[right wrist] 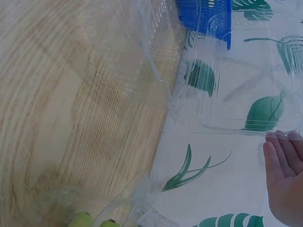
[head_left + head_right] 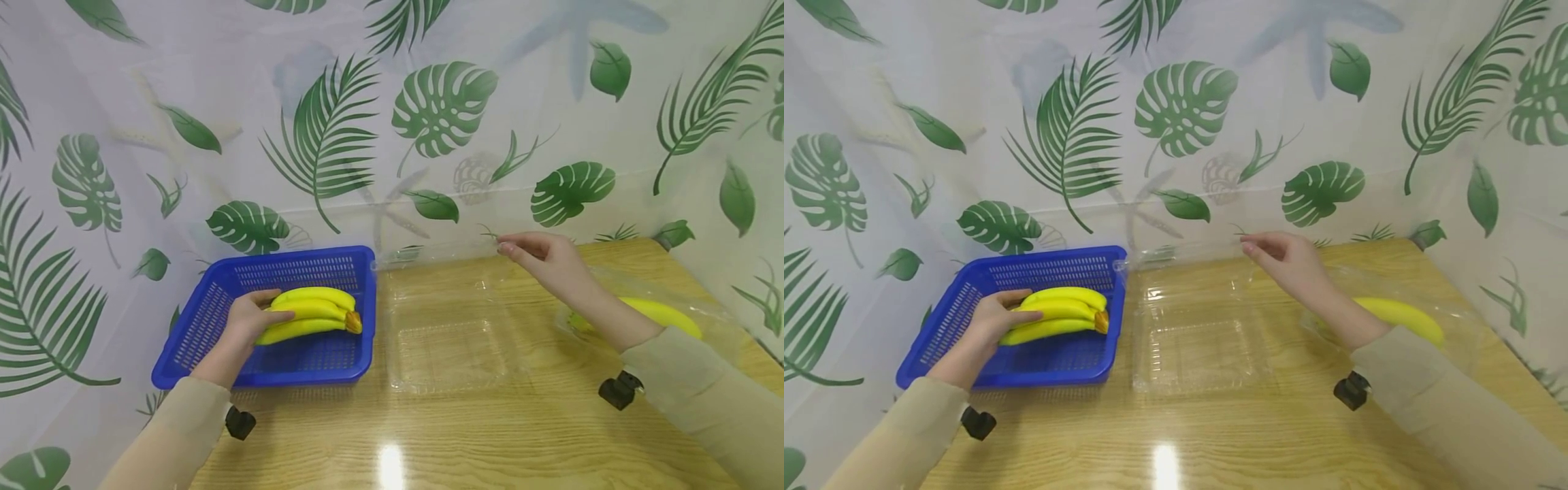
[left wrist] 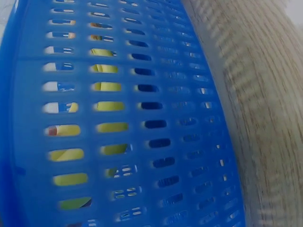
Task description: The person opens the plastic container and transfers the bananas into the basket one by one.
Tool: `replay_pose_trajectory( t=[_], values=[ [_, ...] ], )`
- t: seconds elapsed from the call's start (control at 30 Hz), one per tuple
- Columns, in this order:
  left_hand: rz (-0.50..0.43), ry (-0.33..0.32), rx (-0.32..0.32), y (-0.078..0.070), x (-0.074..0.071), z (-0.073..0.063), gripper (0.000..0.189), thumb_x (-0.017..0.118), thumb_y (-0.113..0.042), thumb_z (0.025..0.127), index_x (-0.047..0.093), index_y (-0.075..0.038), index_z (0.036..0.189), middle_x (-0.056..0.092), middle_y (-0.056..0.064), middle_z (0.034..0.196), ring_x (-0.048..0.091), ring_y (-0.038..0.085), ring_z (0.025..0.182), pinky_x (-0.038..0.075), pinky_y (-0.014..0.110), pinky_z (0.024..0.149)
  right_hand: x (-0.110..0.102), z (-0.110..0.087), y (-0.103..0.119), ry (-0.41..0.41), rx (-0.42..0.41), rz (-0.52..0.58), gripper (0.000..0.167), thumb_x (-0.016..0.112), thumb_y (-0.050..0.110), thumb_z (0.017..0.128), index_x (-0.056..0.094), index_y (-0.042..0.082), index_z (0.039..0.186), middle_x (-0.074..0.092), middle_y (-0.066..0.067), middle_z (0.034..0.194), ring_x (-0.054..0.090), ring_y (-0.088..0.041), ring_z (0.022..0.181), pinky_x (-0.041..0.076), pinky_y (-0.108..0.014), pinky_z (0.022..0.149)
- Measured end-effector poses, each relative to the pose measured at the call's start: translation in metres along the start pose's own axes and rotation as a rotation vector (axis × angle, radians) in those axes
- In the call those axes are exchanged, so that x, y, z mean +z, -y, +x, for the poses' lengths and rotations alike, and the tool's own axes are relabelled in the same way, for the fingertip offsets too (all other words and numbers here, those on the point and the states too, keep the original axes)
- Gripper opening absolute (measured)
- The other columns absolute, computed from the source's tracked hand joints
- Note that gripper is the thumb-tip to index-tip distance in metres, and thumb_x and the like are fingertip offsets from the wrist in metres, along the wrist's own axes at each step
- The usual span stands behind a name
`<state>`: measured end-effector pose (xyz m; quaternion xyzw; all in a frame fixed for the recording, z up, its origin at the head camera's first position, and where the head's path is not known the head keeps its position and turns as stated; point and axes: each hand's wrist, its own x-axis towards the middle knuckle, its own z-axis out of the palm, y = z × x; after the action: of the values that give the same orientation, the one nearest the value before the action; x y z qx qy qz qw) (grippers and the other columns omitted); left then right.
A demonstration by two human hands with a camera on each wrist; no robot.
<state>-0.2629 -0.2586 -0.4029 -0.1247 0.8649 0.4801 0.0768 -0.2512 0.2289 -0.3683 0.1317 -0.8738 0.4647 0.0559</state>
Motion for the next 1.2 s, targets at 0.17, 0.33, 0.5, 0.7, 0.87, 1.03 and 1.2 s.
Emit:
replay_pose_trajectory(
  t=[0.17,0.33,0.5,0.7,0.87,1.03,1.2],
  values=[
    [0.021,-0.002,-0.003,0.0019,0.0012,0.0003,0.072,0.080,-0.010,0.094,0.047,0.004,0.156,0.044,0.028,0.163,0.045,0.043,0.149,0.044,0.052,0.124,0.0001,-0.0003,0.0006,0.001,0.004,-0.005,0.043,0.058,0.033,0.111,0.068,0.004,0.140,0.072,-0.021,0.136,0.060,0.022,0.099,0.049,-0.001,0.087],
    [0.029,0.010,-0.004,0.0027,0.0022,-0.0005,0.071,0.078,-0.008,0.094,0.046,0.005,0.156,0.042,0.029,0.164,0.043,0.044,0.150,0.042,0.053,0.125,0.0001,-0.0008,0.0003,0.001,0.001,-0.004,0.042,0.057,0.032,0.111,0.068,0.003,0.140,0.072,-0.022,0.136,0.060,0.022,0.099,0.049,-0.001,0.086],
    [0.038,0.015,-0.016,0.0030,0.0017,0.0005,0.070,0.077,-0.007,0.094,0.046,0.004,0.156,0.040,0.029,0.166,0.041,0.044,0.152,0.041,0.053,0.126,0.0005,-0.0014,0.0004,-0.004,-0.013,0.004,0.041,0.058,0.030,0.111,0.068,0.002,0.139,0.072,-0.023,0.136,0.061,0.022,0.099,0.049,0.000,0.087],
    [0.042,0.027,-0.032,0.0022,0.0017,0.0020,0.070,0.076,-0.006,0.095,0.046,0.004,0.157,0.039,0.029,0.166,0.039,0.044,0.154,0.040,0.052,0.127,0.0003,-0.0017,0.0007,-0.011,-0.010,-0.004,0.041,0.059,0.031,0.111,0.069,0.003,0.139,0.072,-0.022,0.135,0.061,0.021,0.100,0.049,-0.001,0.086],
    [0.059,0.034,-0.041,0.0019,0.0026,0.0024,0.070,0.076,-0.006,0.095,0.045,0.005,0.157,0.038,0.030,0.166,0.037,0.046,0.154,0.039,0.053,0.127,0.0004,-0.0020,-0.0004,-0.008,-0.008,-0.010,0.041,0.058,0.032,0.111,0.069,0.004,0.139,0.072,-0.020,0.135,0.063,0.018,0.102,0.049,-0.001,0.086],
    [0.056,0.051,-0.040,0.0020,0.0018,0.0020,0.070,0.076,-0.006,0.095,0.045,0.006,0.157,0.036,0.031,0.167,0.035,0.046,0.155,0.039,0.054,0.127,0.0008,-0.0023,-0.0008,-0.012,-0.014,-0.014,0.041,0.058,0.032,0.111,0.069,0.004,0.139,0.072,-0.021,0.136,0.065,0.012,0.105,0.049,-0.001,0.087],
    [0.059,0.066,-0.047,0.0027,0.0009,0.0020,0.069,0.074,-0.008,0.097,0.044,0.005,0.158,0.034,0.031,0.168,0.033,0.047,0.156,0.038,0.055,0.127,0.0010,-0.0027,-0.0012,-0.016,-0.014,-0.014,0.041,0.059,0.032,0.111,0.069,0.003,0.139,0.073,-0.021,0.135,0.064,0.016,0.102,0.049,-0.001,0.086]
  ],
)
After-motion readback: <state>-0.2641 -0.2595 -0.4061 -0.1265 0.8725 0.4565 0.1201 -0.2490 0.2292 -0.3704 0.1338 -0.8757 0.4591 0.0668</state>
